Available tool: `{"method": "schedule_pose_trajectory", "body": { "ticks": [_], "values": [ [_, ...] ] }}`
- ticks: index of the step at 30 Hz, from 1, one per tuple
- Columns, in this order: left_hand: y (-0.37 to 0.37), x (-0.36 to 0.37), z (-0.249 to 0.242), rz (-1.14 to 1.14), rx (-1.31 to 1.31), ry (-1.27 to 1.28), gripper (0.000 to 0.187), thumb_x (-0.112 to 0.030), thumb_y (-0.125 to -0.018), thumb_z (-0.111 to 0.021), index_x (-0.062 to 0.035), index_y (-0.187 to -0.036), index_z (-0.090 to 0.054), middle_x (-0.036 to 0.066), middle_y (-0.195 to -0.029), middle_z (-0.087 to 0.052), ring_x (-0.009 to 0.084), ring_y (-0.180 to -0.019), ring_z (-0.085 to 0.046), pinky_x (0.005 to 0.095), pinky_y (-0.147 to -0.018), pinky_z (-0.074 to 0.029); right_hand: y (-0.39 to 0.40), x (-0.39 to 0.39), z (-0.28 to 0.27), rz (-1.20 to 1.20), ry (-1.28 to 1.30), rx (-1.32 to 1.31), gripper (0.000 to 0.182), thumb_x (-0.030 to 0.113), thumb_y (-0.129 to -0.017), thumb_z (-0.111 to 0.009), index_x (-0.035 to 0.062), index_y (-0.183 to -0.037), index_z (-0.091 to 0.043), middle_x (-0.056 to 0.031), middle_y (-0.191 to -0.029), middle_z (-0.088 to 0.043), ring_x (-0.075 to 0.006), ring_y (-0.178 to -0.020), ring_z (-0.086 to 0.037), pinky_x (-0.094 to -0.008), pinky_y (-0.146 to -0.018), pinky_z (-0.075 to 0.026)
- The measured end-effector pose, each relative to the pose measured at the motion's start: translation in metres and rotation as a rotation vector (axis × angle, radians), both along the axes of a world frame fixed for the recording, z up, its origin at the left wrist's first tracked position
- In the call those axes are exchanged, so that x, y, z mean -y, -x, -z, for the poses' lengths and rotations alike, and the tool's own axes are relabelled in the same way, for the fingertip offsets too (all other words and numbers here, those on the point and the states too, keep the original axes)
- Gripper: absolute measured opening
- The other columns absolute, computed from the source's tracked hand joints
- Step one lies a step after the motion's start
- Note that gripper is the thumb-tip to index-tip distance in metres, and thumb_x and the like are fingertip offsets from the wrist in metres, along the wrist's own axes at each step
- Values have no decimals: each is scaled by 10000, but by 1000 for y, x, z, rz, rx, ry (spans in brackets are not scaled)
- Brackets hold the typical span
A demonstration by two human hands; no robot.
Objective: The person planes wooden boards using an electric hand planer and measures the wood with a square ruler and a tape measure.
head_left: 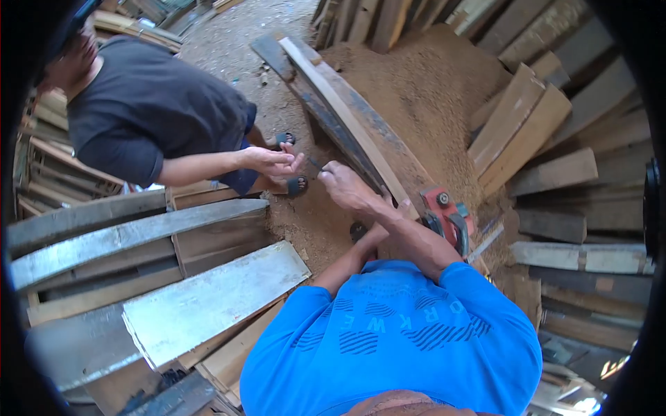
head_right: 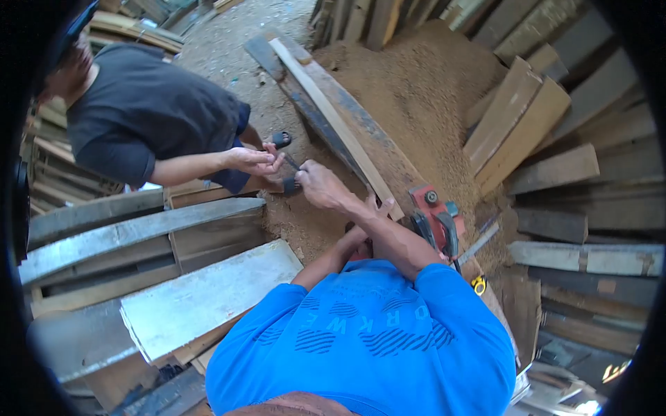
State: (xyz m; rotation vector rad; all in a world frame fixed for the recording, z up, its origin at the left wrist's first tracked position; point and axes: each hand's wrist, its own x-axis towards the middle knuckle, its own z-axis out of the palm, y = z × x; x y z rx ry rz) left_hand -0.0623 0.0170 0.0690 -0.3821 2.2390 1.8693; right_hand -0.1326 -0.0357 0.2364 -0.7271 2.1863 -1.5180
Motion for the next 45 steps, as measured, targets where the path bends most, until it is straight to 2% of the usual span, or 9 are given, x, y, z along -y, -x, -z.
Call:
{"method": "schedule_pose_trajectory", "body": {
  "ticks": [5, 8, 10, 19, 30, 34, 37, 41, 45],
  "values": [
    [4, 5, -15, 16, -153, 58, 499, -260, -977, -636, 42, -1355, -512, 213, -1278, -625, 300, -1184, -600, 422, -1015, -476, -4, -158, 23, 294, -16, 142, 278, 156, -943, -521, -28, -1110, -644, -130, -962, -676, -258, -893, -651, -423, -794, -515],
    [5, 0, -51, -38, 5, -96, 383, -214, -960, -661, 23, -1249, -578, 141, -1132, -678, 234, -1031, -647, 390, -904, -536, -41, -299, 41, 645, -388, -157, 280, 158, -924, -539, 14, -1110, -690, -220, -959, -699, -364, -871, -683, -448, -779, -536],
    [12, 10, 29, -106, -108, -237, 256, -219, -1008, -667, -66, -1177, -549, 29, -915, -612, 120, -710, -573, 299, -615, -518, -83, -393, 46, 874, -575, -43, 272, 171, -923, -544, 51, -1100, -712, -257, -963, -695, -425, -897, -684, -474, -792, -548],
    [14, 0, 4, -389, 208, -403, 496, -224, -993, -693, -191, -1434, -469, 63, -1262, -607, 286, -1123, -619, 563, -925, -549, -380, -680, 192, 1470, -1098, 427, 320, 185, -870, -592, 48, -1141, -696, -268, -1072, -702, -472, -1032, -669, -539, -893, -539],
    [13, -7, 3, -527, 267, -340, 461, -289, -1023, -635, -221, -1442, -458, 107, -1300, -610, 346, -1156, -615, 619, -918, -533, -435, -693, 200, 1290, -1047, 845, 511, 231, -903, -634, -9, -1350, -568, -293, -1250, -653, -456, -1172, -634, -512, -1004, -520],
    [6, -19, -4, -527, 231, -380, 379, -297, -1025, -613, -242, -1381, -494, 53, -1294, -614, 336, -1166, -610, 631, -917, -509, -402, -691, 208, 1295, -1328, 430, 471, 285, -921, -634, 32, -1316, -587, -257, -1167, -694, -421, -1079, -677, -502, -905, -549],
    [10, -19, 17, -543, 125, -265, 318, -258, -1037, -604, -196, -1348, -584, 32, -1135, -671, 205, -990, -664, 454, -791, -591, -312, -672, 196, 924, -868, 433, 491, 319, -917, -641, 23, -1306, -592, -254, -1203, -692, -436, -1056, -689, -491, -910, -558],
    [7, -39, -14, -541, 110, -283, 320, -283, -1050, -586, -171, -1349, -599, 12, -1052, -698, 171, -881, -687, 406, -700, -612, -193, -549, 171, 721, -412, 218, 510, 345, -864, -761, 35, -1238, -604, -206, -1004, -719, -322, -983, -716, -439, -844, -560],
    [4, -33, -1, -514, 100, -272, 291, -308, -1050, -587, -113, -1260, -641, 26, -990, -702, 154, -806, -682, 367, -657, -601, -116, -432, 114, 399, -321, 161, 607, 285, -848, -768, -19, -1331, -563, -250, -1128, -684, -335, -1132, -666, -423, -971, -517]
  ]
}}
